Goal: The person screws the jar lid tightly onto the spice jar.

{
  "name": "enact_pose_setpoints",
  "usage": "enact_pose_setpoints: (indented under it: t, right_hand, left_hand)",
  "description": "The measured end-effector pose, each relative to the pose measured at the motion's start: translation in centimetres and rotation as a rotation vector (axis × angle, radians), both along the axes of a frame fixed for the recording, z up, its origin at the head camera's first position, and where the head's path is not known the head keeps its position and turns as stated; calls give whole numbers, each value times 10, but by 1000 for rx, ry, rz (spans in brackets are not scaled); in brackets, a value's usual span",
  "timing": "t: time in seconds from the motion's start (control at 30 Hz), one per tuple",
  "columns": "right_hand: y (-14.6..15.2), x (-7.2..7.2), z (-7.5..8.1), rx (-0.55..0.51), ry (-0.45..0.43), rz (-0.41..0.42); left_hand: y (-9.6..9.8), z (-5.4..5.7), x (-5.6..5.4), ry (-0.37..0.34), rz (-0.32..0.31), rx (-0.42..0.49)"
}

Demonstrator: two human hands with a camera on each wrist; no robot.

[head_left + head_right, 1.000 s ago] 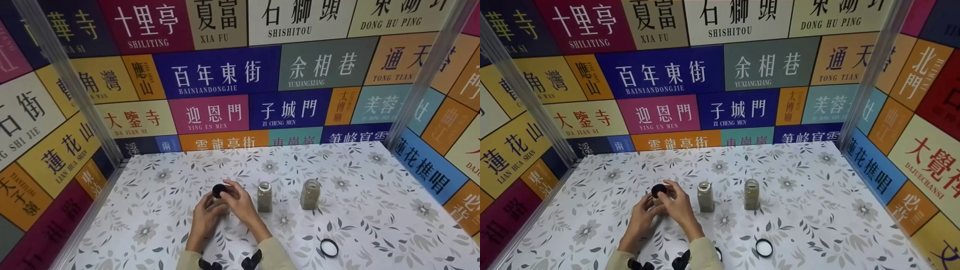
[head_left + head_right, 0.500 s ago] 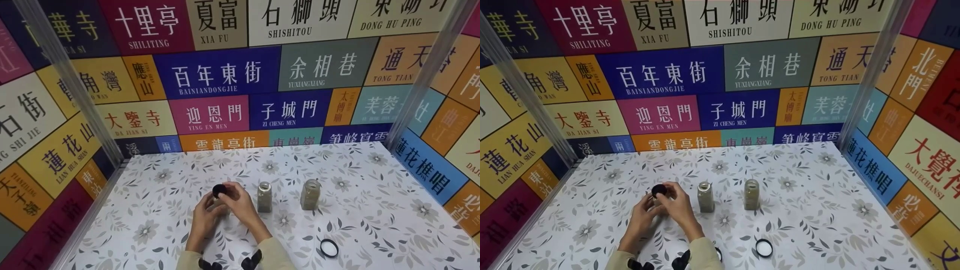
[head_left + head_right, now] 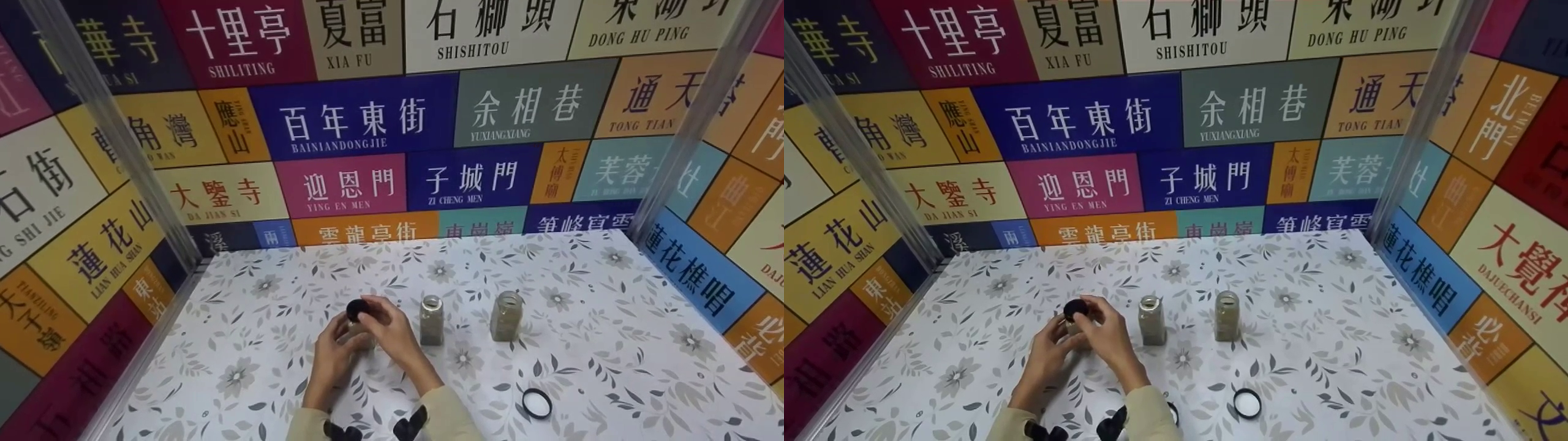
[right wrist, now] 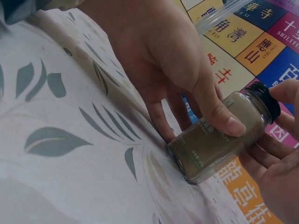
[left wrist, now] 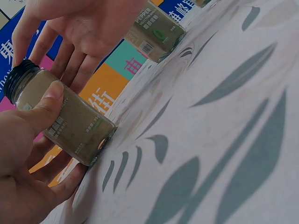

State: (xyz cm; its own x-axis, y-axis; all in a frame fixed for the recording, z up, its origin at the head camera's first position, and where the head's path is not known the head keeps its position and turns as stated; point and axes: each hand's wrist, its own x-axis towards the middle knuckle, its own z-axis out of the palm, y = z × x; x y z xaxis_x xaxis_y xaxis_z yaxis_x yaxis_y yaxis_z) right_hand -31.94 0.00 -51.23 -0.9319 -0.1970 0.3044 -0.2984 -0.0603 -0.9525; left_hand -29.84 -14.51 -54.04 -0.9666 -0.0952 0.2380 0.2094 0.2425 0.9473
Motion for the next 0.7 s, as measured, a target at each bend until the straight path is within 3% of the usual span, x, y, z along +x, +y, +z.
enact_pose_setpoints:
  t: [0.3, 0.53, 0.7]
  right_hand:
    - [0, 0, 1, -28, -9, 0]
    - [2, 3, 5, 37, -54, 12]
    - [2, 2, 2, 28, -24, -7]
  left_hand:
    - [0, 0, 0, -9, 14, -18]
    - [-2, 1, 1, -8, 6, -46]
    - [0, 1, 2, -18, -5, -24]
